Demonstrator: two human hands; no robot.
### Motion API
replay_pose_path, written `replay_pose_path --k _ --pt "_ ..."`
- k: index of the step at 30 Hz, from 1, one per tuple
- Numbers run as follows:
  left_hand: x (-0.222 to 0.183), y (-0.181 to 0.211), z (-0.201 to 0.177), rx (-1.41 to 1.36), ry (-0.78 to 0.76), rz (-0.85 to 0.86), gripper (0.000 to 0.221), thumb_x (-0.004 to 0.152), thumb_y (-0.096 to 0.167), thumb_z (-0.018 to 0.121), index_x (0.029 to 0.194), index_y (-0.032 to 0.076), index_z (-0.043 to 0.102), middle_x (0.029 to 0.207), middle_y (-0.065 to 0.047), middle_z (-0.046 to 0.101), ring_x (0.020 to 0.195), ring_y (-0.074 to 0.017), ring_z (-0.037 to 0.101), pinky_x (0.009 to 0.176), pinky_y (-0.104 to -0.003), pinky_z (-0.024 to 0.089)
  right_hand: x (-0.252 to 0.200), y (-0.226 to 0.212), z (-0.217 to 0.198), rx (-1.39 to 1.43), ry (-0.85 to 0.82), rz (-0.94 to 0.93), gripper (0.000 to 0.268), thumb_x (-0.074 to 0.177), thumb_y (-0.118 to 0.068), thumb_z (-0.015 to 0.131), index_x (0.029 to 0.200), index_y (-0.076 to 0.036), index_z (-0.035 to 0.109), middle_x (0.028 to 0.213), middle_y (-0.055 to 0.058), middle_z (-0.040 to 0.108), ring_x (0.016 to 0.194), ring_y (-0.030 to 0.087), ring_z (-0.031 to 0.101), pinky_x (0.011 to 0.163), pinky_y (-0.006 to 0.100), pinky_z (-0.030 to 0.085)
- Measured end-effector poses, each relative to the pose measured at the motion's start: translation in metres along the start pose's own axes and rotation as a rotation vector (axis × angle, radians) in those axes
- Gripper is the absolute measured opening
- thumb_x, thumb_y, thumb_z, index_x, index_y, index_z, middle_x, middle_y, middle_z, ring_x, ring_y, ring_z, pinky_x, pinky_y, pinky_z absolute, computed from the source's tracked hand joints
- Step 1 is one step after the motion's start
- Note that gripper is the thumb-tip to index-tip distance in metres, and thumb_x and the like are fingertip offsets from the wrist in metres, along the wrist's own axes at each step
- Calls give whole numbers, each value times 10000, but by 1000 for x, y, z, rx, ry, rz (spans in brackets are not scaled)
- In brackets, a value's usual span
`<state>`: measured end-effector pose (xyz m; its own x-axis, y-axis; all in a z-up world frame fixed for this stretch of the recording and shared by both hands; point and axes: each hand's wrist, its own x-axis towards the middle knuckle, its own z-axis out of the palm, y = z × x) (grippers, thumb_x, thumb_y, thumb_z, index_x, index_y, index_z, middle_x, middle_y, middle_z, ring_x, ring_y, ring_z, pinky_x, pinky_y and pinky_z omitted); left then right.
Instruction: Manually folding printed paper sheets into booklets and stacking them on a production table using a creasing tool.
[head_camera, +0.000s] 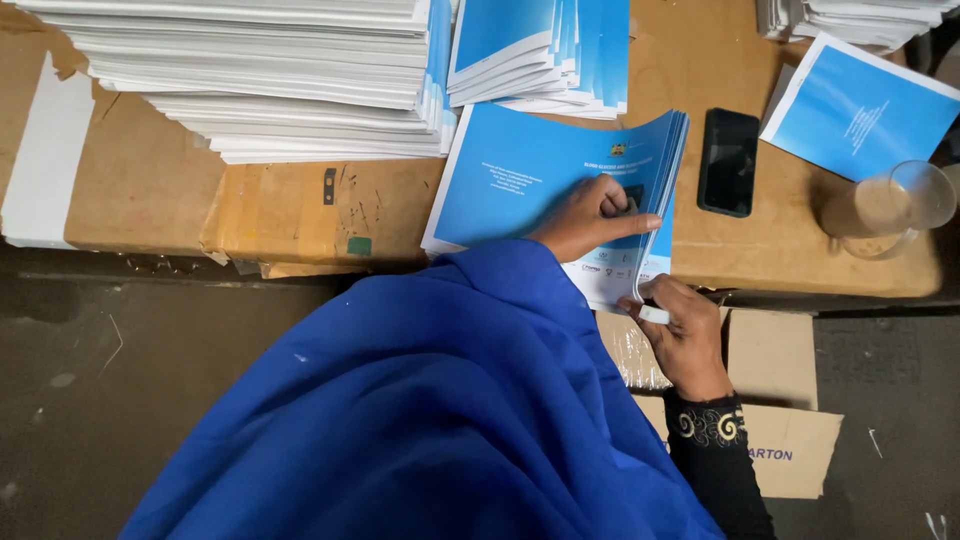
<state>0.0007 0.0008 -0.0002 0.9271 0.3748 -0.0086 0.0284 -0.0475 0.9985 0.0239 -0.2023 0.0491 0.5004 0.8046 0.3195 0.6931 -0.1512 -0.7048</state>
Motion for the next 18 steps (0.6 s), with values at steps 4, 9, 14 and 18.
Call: replay_pose_path --k 4,9,14,18 --pt "-1 0 0 9 9 -15 618 696 599 772 960 75 580 901 -78 559 838 -212 643 761 -353 534 0 2 1 -3 1 -17 181 852 -174 747 805 -41 634 674 154 593 586 367 576 568 372 452" --pt "-3 9 -4 5 -29 -56 601 713 577 761 975 69 574 923 -69 557 852 -185 635 764 -337 529 -1 4 1 -22 2 -21 184 842 -179 756 819 -33 647 693 164 609 601 373 592 569 375 456" --pt "-6 13 -5 -40 -8 -40 559 715 534 771 923 46 593 870 -71 563 793 -169 621 716 -334 521 -2 4 2 -32 3 -21 202 847 -191 752 828 -23 641 707 177 613 622 398 600 568 391 459" --pt "-3 8 -3 -32 -11 -44 541 714 522 775 939 66 590 882 -73 563 811 -185 640 728 -336 535 -2 0 2 -38 -16 -15 229 861 -224 735 837 -16 642 717 191 614 634 419 600 574 418 460"
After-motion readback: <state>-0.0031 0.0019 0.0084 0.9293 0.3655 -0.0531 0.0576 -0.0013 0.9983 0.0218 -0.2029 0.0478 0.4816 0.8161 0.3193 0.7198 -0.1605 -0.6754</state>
